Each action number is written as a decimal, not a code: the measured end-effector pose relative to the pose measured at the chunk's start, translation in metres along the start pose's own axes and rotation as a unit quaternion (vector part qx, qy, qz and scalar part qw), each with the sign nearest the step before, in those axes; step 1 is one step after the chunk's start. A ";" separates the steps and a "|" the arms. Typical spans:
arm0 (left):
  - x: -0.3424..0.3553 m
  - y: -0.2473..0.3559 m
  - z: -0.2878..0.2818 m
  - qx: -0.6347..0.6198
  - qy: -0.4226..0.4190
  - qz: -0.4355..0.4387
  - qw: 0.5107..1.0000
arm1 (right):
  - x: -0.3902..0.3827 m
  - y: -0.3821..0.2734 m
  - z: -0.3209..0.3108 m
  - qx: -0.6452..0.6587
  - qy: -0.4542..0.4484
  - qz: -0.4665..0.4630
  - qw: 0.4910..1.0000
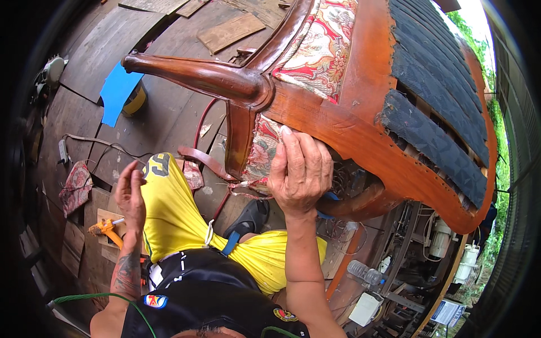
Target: Applying adhesive and securing fabric trim to a wooden chair frame using a hot glue gun.
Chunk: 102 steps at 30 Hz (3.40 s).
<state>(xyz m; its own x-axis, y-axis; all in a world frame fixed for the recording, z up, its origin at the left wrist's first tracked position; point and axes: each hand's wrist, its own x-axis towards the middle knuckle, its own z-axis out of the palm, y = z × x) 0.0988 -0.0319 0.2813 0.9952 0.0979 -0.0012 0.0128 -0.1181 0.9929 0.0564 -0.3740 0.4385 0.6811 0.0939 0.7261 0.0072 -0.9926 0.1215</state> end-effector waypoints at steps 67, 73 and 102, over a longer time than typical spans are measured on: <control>0.002 0.067 -0.051 -0.005 -0.133 -0.031 0.991 | 0.003 0.009 0.000 0.000 0.014 0.012 1.000; 0.014 0.100 -0.001 0.026 -0.297 -0.064 0.952 | 0.005 0.009 0.001 0.008 0.018 0.014 1.000; 0.083 0.212 0.056 0.235 -0.419 0.254 0.839 | 0.003 0.009 0.002 0.047 0.042 0.049 0.997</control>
<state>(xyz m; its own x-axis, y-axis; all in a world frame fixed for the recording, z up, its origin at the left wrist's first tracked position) 0.1891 -0.1041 0.4856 0.6000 -0.7896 0.1285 -0.5929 -0.3311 0.7341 0.0601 -0.3831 0.4401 0.6178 -0.0025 0.7864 0.0152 -0.9998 -0.0151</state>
